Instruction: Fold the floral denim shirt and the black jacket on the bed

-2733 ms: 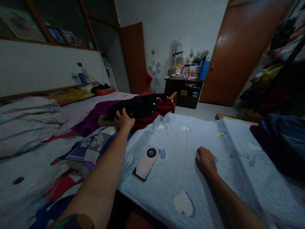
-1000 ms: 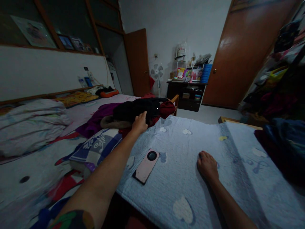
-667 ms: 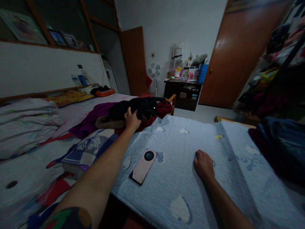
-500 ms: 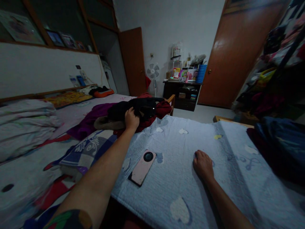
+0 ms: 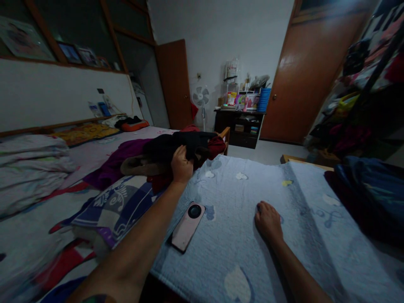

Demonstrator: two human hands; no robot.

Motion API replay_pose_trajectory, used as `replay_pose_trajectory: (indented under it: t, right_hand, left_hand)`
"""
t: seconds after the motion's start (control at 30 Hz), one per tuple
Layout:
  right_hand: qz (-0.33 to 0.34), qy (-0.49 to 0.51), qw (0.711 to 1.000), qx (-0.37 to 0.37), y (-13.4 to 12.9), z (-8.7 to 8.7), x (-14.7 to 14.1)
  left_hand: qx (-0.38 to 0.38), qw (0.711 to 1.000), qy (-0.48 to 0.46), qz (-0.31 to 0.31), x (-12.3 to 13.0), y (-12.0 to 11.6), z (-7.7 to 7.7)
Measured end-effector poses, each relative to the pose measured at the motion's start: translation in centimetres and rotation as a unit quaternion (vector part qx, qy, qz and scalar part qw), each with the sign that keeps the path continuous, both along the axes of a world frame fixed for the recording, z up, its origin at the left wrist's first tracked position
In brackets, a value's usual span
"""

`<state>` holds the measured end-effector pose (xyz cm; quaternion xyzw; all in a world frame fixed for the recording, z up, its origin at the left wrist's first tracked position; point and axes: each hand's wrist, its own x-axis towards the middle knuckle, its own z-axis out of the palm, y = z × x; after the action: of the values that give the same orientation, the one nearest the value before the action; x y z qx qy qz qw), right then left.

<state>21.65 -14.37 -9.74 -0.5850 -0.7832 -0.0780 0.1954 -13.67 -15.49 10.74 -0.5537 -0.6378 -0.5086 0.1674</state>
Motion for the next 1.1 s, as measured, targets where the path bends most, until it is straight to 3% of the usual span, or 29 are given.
replay_pose_trajectory:
  t: [0.17, 0.4, 0.53, 0.6, 0.67, 0.77, 0.9, 1.0, 1.1]
  right_hand:
    - [0.000, 0.003, 1.000, -0.003, 0.0, -0.1, 0.0]
    - [0.006, 0.035, 0.999, -0.017, 0.2, -0.5, 0.3]
    - [0.031, 0.149, 0.986, -0.073, -0.1, -0.2, -1.0]
    - [0.109, 0.249, 0.955, -0.120, -0.6, 0.8, -2.8]
    - [0.224, 0.341, 0.899, -0.161, -1.4, 2.4, -5.0]
    - [0.327, 0.428, 0.829, -0.152, -2.2, 5.0, -8.2]
    - [0.319, 0.532, 0.774, -0.126, -1.9, 6.4, -10.0]
    - [0.327, 0.540, 0.761, -0.151, -1.6, 5.9, -9.8]
    - [0.318, 0.578, 0.721, -0.212, -1.8, 5.2, -9.3]
  left_hand:
    - [-0.019, 0.997, 0.048, -0.061, 3.5, -1.7, -1.8]
    - [-0.131, 0.977, 0.110, -0.125, 8.4, -6.2, -5.0]
    - [-0.171, 0.968, 0.124, -0.136, 10.4, -8.4, -5.8]
    - [-0.183, 0.964, 0.128, -0.141, 11.3, -9.0, -6.0]
    - [-0.193, 0.961, 0.132, -0.149, 12.1, -9.5, -6.3]
    - [-0.207, 0.955, 0.134, -0.165, 13.2, -10.3, -6.9]
    - [-0.212, 0.949, 0.126, -0.198, 14.0, -11.7, -7.8]
    - [-0.214, 0.945, 0.107, -0.225, 14.2, -12.6, -8.3]
    - [-0.216, 0.938, 0.087, -0.256, 14.3, -13.3, -8.5]
